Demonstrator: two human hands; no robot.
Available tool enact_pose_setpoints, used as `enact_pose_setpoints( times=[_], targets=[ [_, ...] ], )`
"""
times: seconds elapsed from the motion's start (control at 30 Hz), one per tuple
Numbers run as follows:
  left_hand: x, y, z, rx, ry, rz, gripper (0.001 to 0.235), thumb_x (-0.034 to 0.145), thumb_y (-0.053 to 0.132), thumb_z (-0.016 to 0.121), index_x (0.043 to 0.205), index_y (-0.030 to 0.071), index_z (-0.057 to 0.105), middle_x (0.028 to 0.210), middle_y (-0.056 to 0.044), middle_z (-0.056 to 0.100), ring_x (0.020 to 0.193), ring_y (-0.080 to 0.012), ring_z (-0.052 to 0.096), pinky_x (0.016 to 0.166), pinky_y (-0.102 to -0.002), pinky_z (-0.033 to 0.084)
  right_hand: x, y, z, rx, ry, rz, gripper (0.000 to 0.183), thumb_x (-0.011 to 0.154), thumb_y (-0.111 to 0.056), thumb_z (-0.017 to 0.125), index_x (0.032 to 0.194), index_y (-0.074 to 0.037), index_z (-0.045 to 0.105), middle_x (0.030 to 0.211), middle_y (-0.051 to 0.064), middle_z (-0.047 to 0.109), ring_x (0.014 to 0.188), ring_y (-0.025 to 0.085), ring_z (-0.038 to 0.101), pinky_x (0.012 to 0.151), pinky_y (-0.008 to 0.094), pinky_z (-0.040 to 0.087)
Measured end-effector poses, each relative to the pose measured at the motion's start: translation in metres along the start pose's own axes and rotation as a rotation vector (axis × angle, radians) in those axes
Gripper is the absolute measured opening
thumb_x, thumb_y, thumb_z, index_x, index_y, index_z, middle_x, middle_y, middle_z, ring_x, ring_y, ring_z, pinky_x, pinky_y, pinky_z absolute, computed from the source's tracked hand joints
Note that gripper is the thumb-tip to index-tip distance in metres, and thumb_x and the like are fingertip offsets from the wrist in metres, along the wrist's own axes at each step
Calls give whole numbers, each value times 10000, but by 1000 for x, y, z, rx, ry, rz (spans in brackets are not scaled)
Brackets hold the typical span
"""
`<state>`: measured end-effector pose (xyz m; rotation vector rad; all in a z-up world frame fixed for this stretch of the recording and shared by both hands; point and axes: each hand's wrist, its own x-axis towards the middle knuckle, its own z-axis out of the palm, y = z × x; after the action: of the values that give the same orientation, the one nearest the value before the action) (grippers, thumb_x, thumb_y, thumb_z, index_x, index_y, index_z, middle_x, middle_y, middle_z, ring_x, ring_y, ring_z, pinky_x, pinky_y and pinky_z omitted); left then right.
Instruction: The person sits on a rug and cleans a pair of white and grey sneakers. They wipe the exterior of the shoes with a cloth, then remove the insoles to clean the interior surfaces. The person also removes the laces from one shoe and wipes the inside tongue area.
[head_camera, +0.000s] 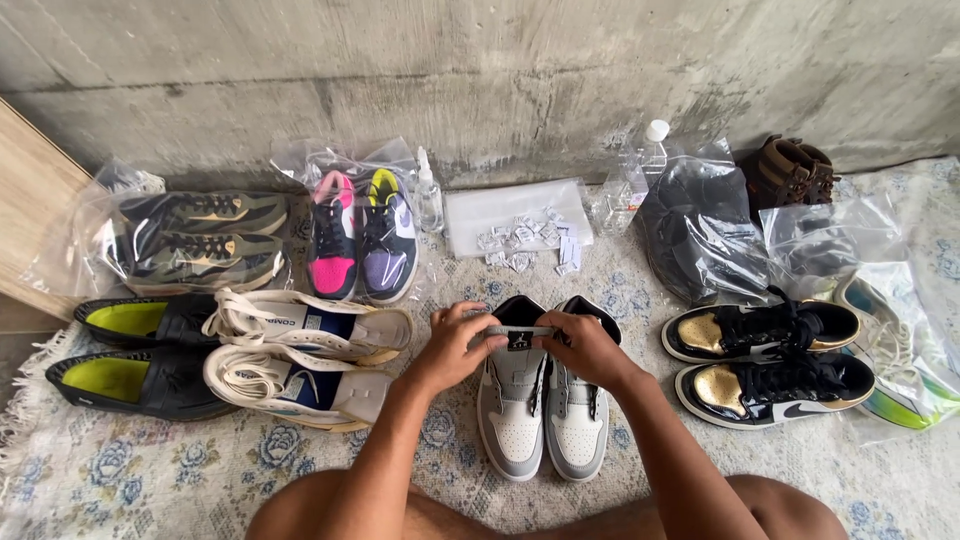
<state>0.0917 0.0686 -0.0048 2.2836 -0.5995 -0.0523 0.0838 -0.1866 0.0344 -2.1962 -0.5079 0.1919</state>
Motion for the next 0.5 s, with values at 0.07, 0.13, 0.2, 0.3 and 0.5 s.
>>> enact_pose_setpoints(
  times=[0.07, 0.13, 0.2, 0.3, 0.5],
  targets=[
    [0, 0, 2, 53, 14, 12, 300, 1028, 479, 579, 1023, 191, 662, 978, -20, 700, 1252, -252, 528, 1067, -492, 272, -1, 7, 1, 14, -3, 6, 216, 943, -116, 683, 1144, -47, 714, 970, 181, 778, 908, 388, 738, 804, 477, 578],
    [9, 1, 0, 117, 31, 40, 300, 1030, 474, 579, 978, 188, 655, 845, -9, 670, 1132, -220, 562, 1025, -441, 293, 4, 13, -4, 25, 12, 3, 211, 946, -125, 683, 1141, -54, 718, 946, 173, 780, 876, 375, 742, 781, 465, 582],
    [12, 2, 2, 136, 83, 58, 362, 1031, 497, 576, 887, 167, 608, 745, 10, 573, 992, -184, 527, 987, -405, 306, 3, 18, -5, 51, 34, 16, 209, 935, -132, 698, 1136, -96, 744, 911, 133, 799, 842, 275, 750, 760, 417, 584],
    [15, -9, 11, 73, 102, 45, 377, 1039, 490, 579, 843, 168, 555, 700, 27, 437, 943, -167, 493, 973, -392, 301, 4, 16, -5, 109, 68, 38, 168, 912, -93, 714, 1059, -100, 794, 813, 99, 807, 717, 205, 713, 710, 376, 566],
    [9, -6, 11, -133, 81, -46, 363, 1085, 424, 546, 838, 159, 544, 749, 35, 413, 1004, -151, 473, 1018, -400, 266, 8, 34, 1, 233, 84, 75, 139, 928, -116, 709, 1011, -89, 817, 787, 85, 822, 673, 126, 639, 676, 343, 543]
  ],
)
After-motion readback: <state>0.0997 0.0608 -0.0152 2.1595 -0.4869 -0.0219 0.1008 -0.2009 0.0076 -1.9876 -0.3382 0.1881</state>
